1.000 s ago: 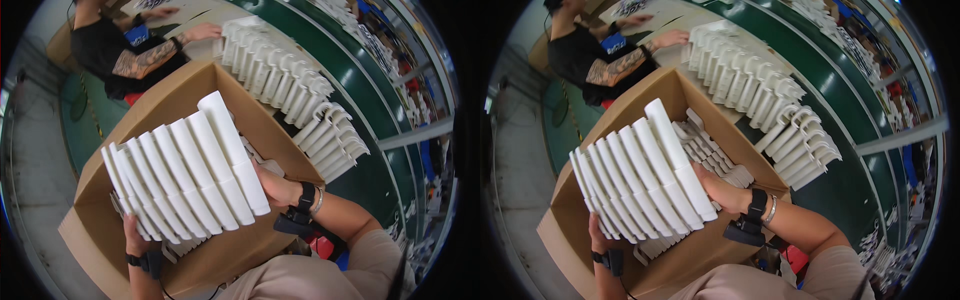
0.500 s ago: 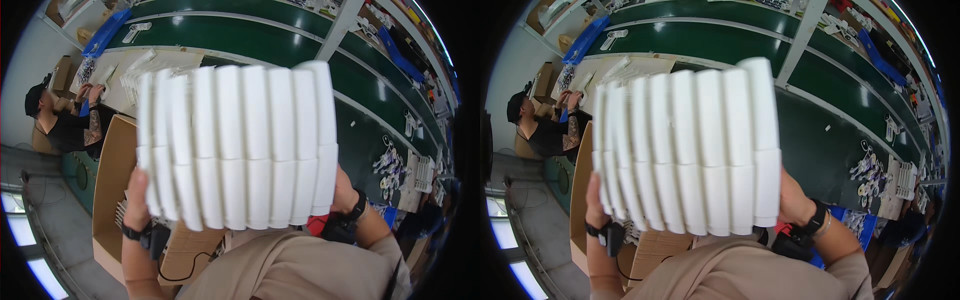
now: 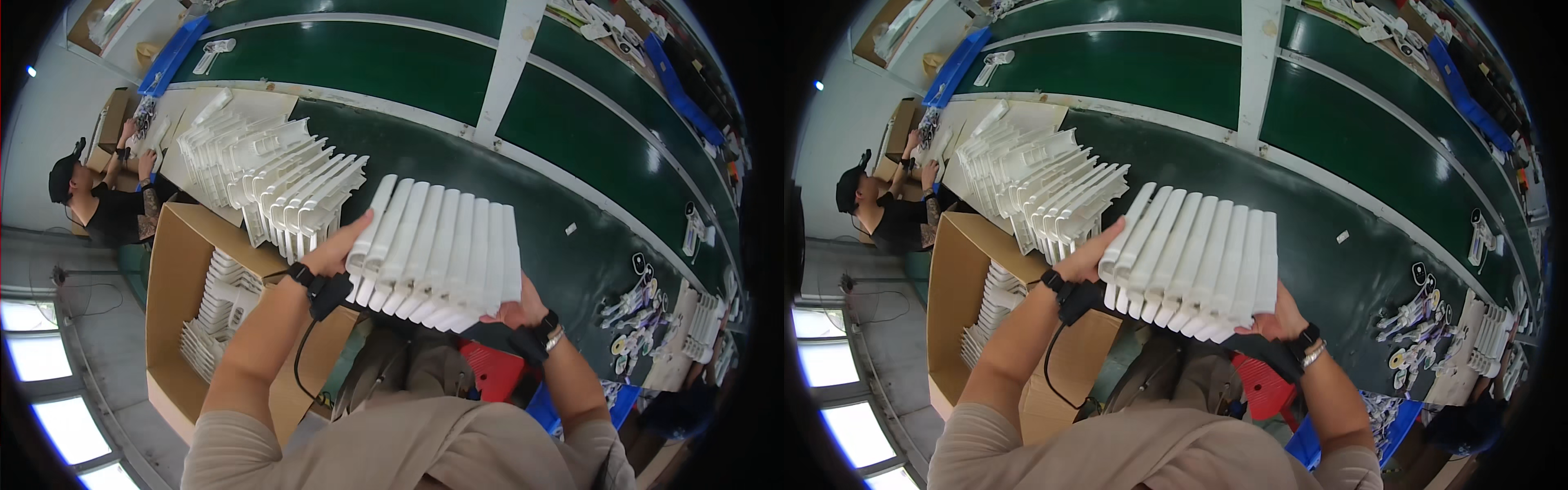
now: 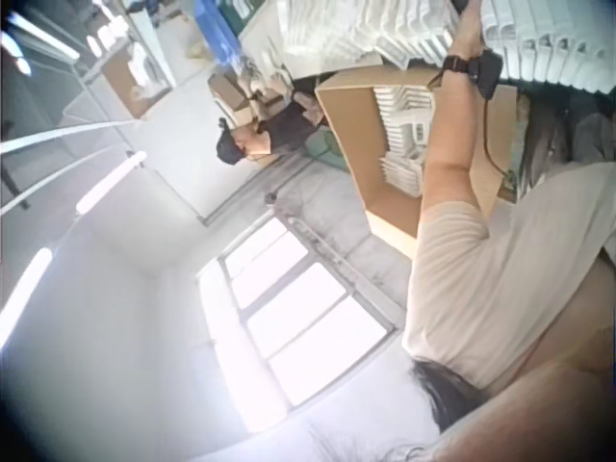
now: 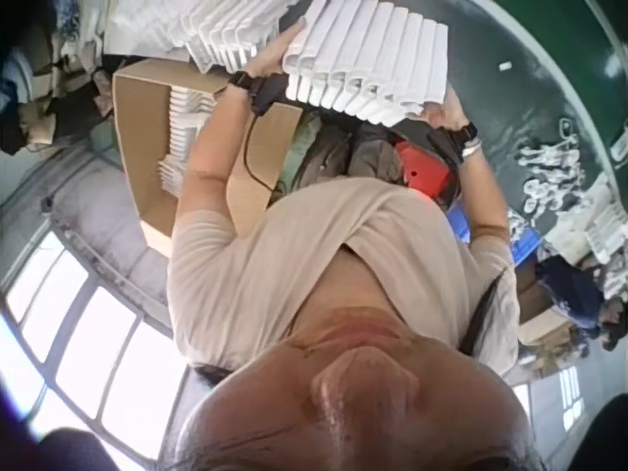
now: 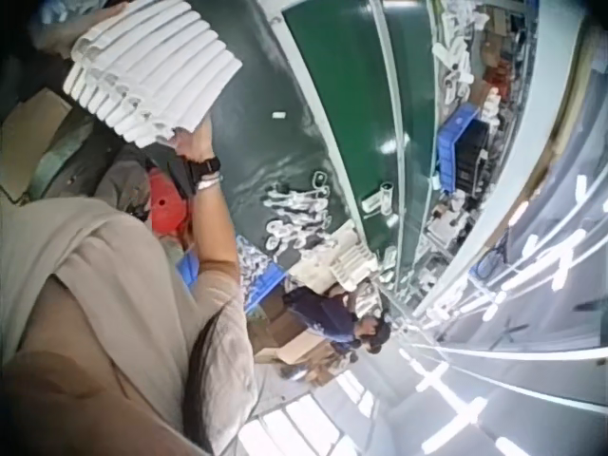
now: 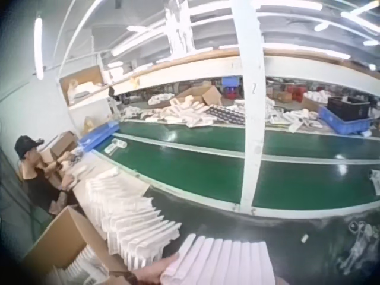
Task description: Assembling electronic components, including a battery and motor, into a white plastic handheld device housing on a factory assembly line.
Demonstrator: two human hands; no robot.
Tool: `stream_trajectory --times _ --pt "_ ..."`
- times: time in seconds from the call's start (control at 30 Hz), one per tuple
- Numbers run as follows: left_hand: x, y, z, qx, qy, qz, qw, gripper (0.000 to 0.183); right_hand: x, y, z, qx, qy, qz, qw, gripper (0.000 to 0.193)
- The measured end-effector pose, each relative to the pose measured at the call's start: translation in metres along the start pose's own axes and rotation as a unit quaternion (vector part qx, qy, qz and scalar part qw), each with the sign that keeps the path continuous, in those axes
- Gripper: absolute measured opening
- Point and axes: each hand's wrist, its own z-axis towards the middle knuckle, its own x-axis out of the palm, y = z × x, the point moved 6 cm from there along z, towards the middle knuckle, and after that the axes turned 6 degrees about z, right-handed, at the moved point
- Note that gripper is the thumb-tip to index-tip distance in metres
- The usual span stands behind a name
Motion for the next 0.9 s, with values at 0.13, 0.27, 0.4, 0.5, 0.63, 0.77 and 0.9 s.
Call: stream_trajectory --times 0.13,0.27,0.4,0.5,0.63,0.77,0.9 --pt "-0.035 -0.009 -0.001 0.051 -0.17 0.049 0.983 0.066 -0.009 0.011 0.032 0.015 0.023 -0.107 0.994 0.071" --pt "-0.018 -0.03 -0.064 0.219 -0.358 0.393 0.818 0.057 -0.078 0.023 0.066 -0.167 -0.131 -0.484 0.849 0.067" --pt "-0.006 -0.02 -0.12 0.383 -0.392 0.489 0.679 0.049 -0.026 -0.007 0.083 -0.317 -0.039 -0.072 0.945 0.055" --pt "-0.015 -0.032 -0.134 0.391 -0.472 0.588 0.528 0.05 -0.013 -0.021 0.094 -0.307 -0.008 0.021 0.951 0.057" --pt "-0.038 -0.054 -0.112 0.329 -0.468 0.684 0.453 0.05 -0.017 -0.031 0.114 -0.271 -0.008 0.019 0.962 0.04" --pt "-0.065 -0.056 -0.099 0.379 -0.424 0.672 0.474 0.049 0.009 -0.037 0.126 -0.276 0.006 0.143 0.951 0.049" --pt "-0.081 -0.063 -0.095 0.414 -0.405 0.658 0.482 0.049 0.026 -0.037 0.126 -0.27 -0.016 0.133 0.954 0.051"
